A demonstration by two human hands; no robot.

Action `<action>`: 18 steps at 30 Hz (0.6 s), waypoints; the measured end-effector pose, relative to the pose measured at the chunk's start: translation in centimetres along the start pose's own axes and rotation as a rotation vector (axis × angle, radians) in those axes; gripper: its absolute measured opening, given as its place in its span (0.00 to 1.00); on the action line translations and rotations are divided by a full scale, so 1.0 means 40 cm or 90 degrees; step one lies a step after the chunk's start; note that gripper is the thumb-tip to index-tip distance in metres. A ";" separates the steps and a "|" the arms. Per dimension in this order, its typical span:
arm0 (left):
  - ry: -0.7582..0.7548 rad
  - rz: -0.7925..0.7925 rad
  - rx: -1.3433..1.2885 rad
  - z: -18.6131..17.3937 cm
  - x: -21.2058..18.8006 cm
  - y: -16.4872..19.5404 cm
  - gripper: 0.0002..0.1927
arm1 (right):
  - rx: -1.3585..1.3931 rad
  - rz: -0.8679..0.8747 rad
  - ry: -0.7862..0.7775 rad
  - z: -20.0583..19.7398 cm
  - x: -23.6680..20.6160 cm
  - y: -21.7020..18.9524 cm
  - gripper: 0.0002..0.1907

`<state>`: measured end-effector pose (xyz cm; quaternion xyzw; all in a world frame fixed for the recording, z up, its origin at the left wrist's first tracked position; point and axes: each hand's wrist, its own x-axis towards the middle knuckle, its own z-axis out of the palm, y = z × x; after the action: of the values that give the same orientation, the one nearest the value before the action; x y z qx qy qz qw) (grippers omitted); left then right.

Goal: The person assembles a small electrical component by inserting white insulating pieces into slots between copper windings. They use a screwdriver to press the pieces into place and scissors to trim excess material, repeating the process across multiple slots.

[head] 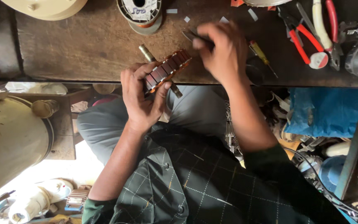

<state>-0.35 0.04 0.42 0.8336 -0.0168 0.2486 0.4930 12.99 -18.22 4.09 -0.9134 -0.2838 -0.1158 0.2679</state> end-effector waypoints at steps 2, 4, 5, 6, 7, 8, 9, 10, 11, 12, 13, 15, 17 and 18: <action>0.006 -0.002 -0.005 0.004 -0.004 -0.005 0.24 | -0.009 -0.011 0.002 0.015 -0.059 0.025 0.13; 0.007 -0.003 -0.010 0.005 -0.004 -0.008 0.24 | 0.000 -0.003 0.006 0.030 -0.106 0.055 0.11; 0.006 -0.005 -0.013 0.005 -0.005 -0.006 0.23 | -0.008 -0.010 0.006 0.032 -0.122 0.071 0.11; 0.005 -0.013 -0.019 0.006 -0.006 -0.005 0.23 | -0.016 -0.019 0.006 0.027 -0.133 0.084 0.10; 0.005 -0.022 -0.022 0.005 -0.007 -0.003 0.23 | -0.021 -0.030 0.006 0.022 -0.145 0.102 0.09; 0.006 -0.032 -0.023 0.003 -0.008 -0.001 0.23 | -0.013 -0.020 -0.007 0.013 -0.161 0.123 0.09; 0.004 -0.024 -0.021 0.002 -0.009 0.002 0.23 | -0.003 -0.012 -0.018 -0.006 -0.171 0.136 0.10; 0.005 -0.014 -0.018 0.003 -0.009 0.003 0.23 | 0.006 -0.007 -0.028 -0.021 -0.176 0.146 0.10; 0.008 -0.006 -0.013 0.003 -0.009 0.004 0.22 | -0.023 -0.016 -0.028 -0.034 -0.177 0.150 0.09; 0.014 -0.013 -0.009 0.003 -0.009 0.005 0.23 | -0.052 -0.021 -0.032 -0.045 -0.174 0.148 0.08; 0.017 -0.021 -0.008 0.004 -0.008 0.005 0.23 | -0.083 -0.022 -0.038 -0.053 -0.168 0.139 0.07; 0.015 -0.030 -0.011 0.005 -0.006 0.006 0.23 | -0.068 -0.060 -0.033 -0.045 -0.136 0.105 0.11; 0.018 -0.038 -0.011 0.007 -0.004 0.010 0.23 | -0.081 -0.090 -0.033 -0.018 -0.083 0.059 0.15; 0.019 -0.035 -0.012 0.010 -0.004 0.013 0.23 | -0.093 -0.103 -0.035 -0.001 -0.048 0.037 0.17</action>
<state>-0.45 -0.60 0.63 0.8253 0.0110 0.2472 0.5075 12.30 -20.16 2.81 -0.9073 -0.3550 -0.1321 0.1826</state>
